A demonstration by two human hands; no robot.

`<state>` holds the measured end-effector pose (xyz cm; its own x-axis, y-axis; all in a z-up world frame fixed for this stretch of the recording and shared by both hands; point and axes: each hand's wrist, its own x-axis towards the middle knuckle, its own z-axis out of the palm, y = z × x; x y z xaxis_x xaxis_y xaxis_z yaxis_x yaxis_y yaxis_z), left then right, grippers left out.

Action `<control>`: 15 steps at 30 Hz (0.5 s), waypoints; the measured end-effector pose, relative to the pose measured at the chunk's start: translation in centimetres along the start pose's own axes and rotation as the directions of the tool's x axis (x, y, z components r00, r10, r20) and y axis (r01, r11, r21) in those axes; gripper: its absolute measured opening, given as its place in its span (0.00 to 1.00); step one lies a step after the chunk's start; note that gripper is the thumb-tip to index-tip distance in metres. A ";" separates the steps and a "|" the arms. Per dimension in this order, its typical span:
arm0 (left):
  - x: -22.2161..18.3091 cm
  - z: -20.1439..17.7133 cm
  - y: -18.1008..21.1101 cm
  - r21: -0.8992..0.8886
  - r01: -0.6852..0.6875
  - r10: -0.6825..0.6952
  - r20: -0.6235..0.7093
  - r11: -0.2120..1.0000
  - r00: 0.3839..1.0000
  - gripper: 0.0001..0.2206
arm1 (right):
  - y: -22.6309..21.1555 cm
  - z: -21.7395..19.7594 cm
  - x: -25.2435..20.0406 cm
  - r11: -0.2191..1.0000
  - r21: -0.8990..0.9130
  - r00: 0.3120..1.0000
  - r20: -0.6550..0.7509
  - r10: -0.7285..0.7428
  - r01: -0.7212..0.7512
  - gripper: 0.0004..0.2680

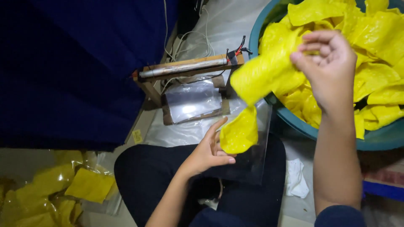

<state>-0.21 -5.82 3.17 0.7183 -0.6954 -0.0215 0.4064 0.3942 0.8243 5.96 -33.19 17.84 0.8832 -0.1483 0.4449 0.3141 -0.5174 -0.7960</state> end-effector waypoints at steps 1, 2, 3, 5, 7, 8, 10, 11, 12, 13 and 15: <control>0.0 0.2 -0.1 -0.004 -0.001 0.001 -0.001 1.000 1.000 0.49 | -0.6 -0.2 -0.5 1.000 -0.002 1.000 0.003 0.001 -0.001 0.11; -0.2 0.5 -0.2 0.042 -0.005 0.007 -0.038 0.999 0.999 0.48 | -1.3 -0.4 -1.1 0.989 -0.001 0.987 0.066 0.148 -0.148 0.10; -0.4 0.7 -0.4 0.088 -0.007 0.014 -0.075 0.996 0.997 0.48 | -2.0 -0.7 -1.8 0.957 -0.010 0.948 0.129 0.290 -0.291 0.09; -0.8 1.2 -0.9 0.118 -0.002 0.013 -0.088 0.993 0.996 0.47 | -2.1 -1.0 -2.5 0.939 -0.062 0.910 0.234 0.342 -0.337 0.09; -1.1 1.7 -1.5 0.148 0.001 0.014 -0.101 0.989 0.995 0.47 | -1.0 -1.4 -3.4 0.920 -0.119 0.858 0.332 0.392 -0.374 0.10; -1.3 1.9 -1.9 0.092 -0.030 0.039 -0.106 0.995 0.994 0.46 | 0.3 -1.5 -3.9 0.935 -0.067 0.831 0.439 0.341 -0.348 0.09; -1.8 2.1 -2.2 0.033 -0.061 0.065 -0.114 0.998 0.991 0.45 | 2.8 -1.4 -5.2 0.945 -0.015 0.792 0.541 0.283 -0.328 0.07; -2.0 2.2 -2.2 0.021 -0.073 0.074 -0.079 0.997 0.994 0.46 | 4.0 -1.1 -6.0 0.953 0.114 0.807 0.565 0.170 -0.281 0.07; -2.2 2.3 -2.2 0.011 -0.085 0.085 -0.043 0.996 0.995 0.47 | 5.3 -0.9 -6.9 0.942 0.244 0.818 0.573 0.052 -0.231 0.07; -2.1 2.3 -2.7 0.010 -0.087 0.087 -0.044 0.996 0.995 0.47 | 5.0 -0.5 -7.4 0.942 0.244 0.817 0.575 0.051 -0.230 0.07; -2.2 2.2 -3.5 -0.012 -0.088 0.086 -0.114 0.996 0.990 0.55 | 4.2 0.5 -8.4 0.976 0.140 0.858 0.467 -0.216 0.169 0.28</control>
<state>-4.48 -6.99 1.54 0.8104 -0.5857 -0.0155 0.3488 0.4610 0.8160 0.01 -33.70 10.61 0.8523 0.3777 0.3618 0.5045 -0.4115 -0.7590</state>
